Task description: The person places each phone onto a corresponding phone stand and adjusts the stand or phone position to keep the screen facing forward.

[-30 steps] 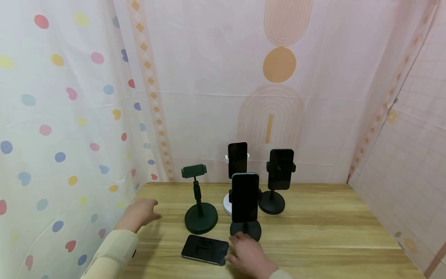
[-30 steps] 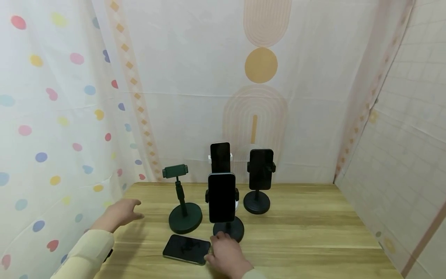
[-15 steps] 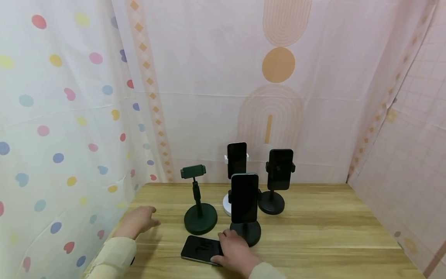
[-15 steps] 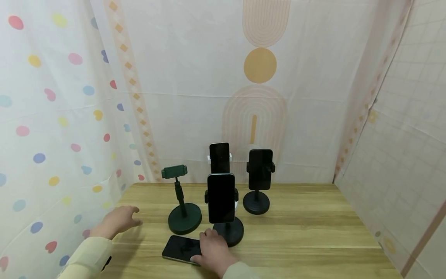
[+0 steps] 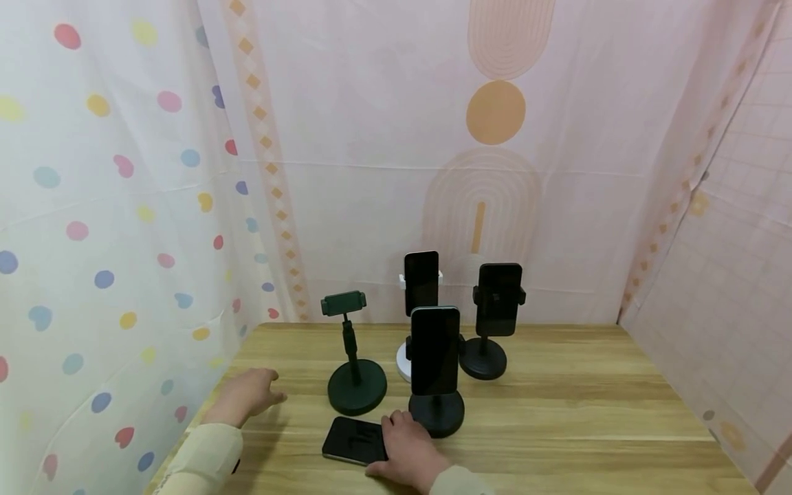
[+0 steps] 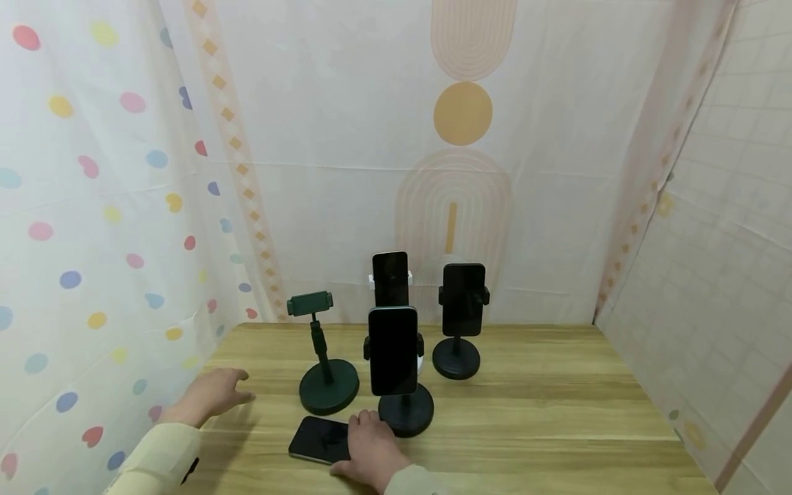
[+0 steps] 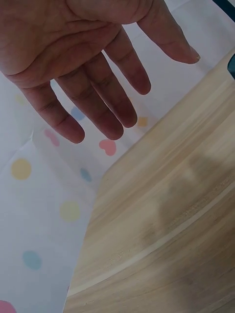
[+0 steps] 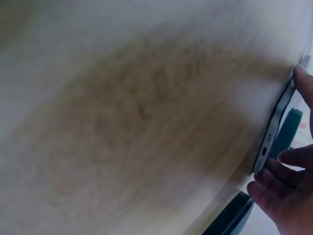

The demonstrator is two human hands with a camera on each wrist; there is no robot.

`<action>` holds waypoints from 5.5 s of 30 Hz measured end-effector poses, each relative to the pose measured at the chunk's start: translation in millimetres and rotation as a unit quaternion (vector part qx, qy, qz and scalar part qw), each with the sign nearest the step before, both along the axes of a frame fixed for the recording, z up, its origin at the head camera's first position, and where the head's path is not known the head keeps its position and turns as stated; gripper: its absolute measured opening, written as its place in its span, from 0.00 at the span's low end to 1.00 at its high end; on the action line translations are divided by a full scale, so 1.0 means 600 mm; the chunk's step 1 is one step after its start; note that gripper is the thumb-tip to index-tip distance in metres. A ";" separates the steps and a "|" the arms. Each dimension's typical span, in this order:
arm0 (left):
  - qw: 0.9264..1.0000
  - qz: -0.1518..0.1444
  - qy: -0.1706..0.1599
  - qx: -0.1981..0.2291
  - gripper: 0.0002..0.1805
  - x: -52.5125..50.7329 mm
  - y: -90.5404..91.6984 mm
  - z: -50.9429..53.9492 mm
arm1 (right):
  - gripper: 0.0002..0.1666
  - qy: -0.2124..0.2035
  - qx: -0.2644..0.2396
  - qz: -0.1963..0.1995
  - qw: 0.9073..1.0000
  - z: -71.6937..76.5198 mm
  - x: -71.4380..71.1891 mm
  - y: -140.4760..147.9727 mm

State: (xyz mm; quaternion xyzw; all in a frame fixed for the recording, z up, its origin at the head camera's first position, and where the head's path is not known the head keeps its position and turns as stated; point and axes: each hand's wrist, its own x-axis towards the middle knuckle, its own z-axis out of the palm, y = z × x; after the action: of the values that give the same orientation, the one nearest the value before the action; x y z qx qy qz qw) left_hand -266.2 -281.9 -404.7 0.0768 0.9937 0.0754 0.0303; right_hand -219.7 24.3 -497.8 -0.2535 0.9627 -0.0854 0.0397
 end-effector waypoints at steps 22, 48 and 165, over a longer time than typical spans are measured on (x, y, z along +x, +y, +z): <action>1.000 -0.007 0.007 -0.004 0.26 -0.005 0.018 -0.008 | 0.42 -0.043 0.017 0.033 0.998 0.002 -0.012 0.000; 1.000 -0.005 -0.003 -0.001 0.25 -0.007 0.028 -0.006 | 0.34 -0.081 -0.002 0.005 0.997 0.017 -0.005 0.000; 0.825 -0.203 0.510 0.137 0.21 -0.057 0.121 0.071 | 0.43 0.131 -0.514 -0.203 0.823 0.156 -0.034 -0.122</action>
State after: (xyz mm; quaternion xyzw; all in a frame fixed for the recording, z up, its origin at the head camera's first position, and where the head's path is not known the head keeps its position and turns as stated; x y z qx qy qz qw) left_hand -300.6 -209.5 -361.8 0.3080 0.8089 0.1531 -0.4769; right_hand -240.3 -48.8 -404.2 -0.0449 0.8049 -0.5404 -0.2412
